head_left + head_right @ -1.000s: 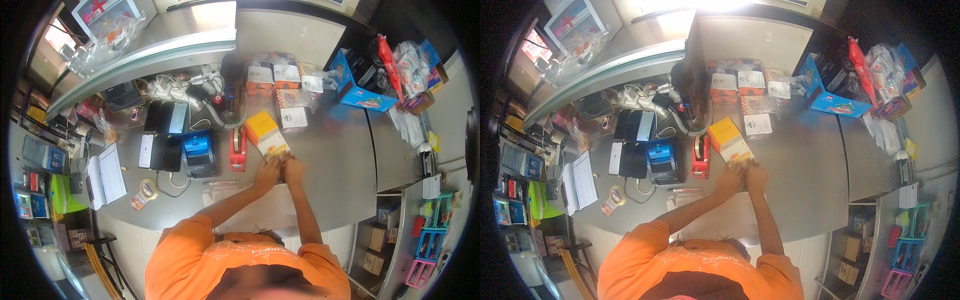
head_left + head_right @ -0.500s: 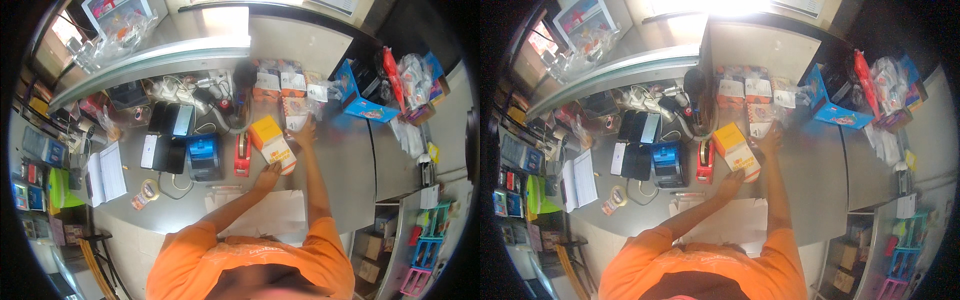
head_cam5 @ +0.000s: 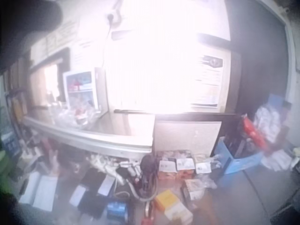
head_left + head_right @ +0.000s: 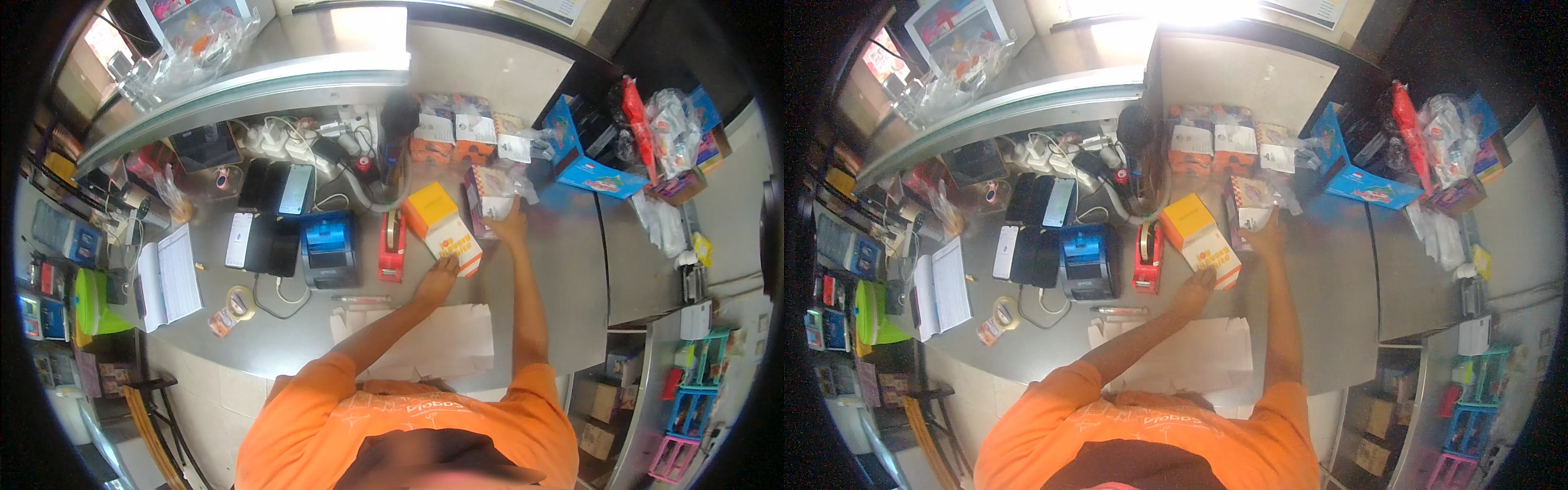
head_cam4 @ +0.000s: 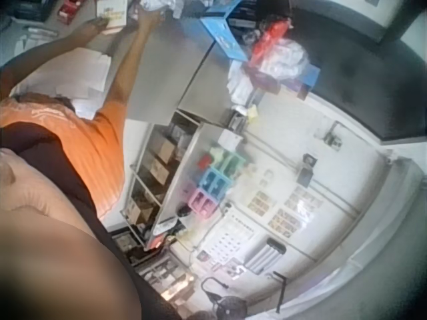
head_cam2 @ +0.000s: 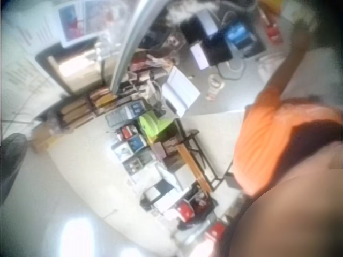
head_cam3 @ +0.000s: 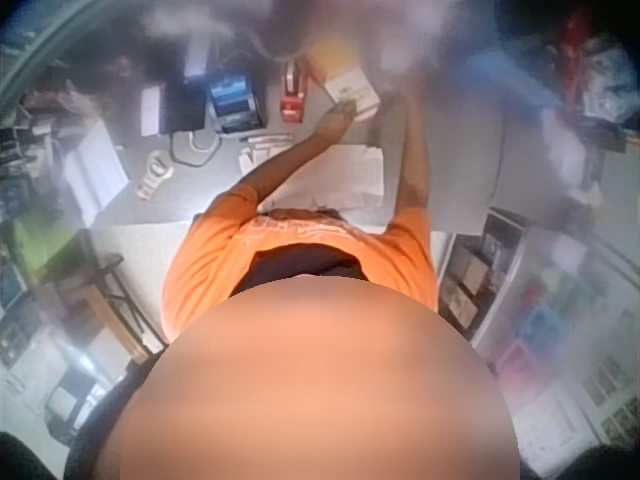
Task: The person assembles small rectangular cardboard boxes at a counter. They fold the flaps, tuck the tabs, and seal each box with adhesive tape, then place the finished boxes into a larger white cardboard box.
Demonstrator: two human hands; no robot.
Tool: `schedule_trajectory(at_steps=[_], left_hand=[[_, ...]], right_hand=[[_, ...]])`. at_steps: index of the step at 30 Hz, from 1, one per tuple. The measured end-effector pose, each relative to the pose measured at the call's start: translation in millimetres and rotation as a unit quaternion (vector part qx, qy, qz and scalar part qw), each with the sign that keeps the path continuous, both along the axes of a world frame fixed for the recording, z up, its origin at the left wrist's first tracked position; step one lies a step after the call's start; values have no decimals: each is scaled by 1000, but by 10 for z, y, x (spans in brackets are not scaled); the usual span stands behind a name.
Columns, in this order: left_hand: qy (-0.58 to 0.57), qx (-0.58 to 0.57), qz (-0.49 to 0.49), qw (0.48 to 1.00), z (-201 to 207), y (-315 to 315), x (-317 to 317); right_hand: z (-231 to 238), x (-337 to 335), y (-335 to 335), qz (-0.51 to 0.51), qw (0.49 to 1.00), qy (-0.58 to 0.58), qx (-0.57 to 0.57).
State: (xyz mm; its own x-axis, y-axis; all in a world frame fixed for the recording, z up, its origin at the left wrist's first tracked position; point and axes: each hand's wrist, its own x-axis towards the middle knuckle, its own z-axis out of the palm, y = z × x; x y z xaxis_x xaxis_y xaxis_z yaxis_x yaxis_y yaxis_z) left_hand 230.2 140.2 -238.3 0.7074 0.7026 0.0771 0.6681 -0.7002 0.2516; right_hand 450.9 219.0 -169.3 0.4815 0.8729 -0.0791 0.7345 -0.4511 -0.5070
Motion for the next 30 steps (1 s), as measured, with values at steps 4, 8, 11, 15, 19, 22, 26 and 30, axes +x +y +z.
schedule_trajectory(at_steps=[4,8,11,15,19,22,26,30], left_hand=[[-53,-13,1,999,67,-5,43],[-175,-42,-3,984,247,-29,-110],[-284,-96,-9,954,428,-182,-645],[-346,-128,104,924,596,-581,-1651],[-333,-97,263,900,577,-942,-2291],[-367,-182,341,846,502,-1214,-2406],[-377,-191,360,832,447,-1479,-2271],[-443,-205,335,806,647,-1491,-2180]], right_hand=[[-59,-286,-394,-50,998,-22,-27],[-9,-399,-686,-55,993,37,94],[78,-488,-864,-38,980,-141,139],[33,-1122,-1259,104,949,-43,294],[-163,-1987,-1608,380,897,7,224],[-248,-2237,-1645,451,887,-7,97],[-229,-2314,-1562,497,865,6,64],[89,-2290,-1646,489,865,19,106]])
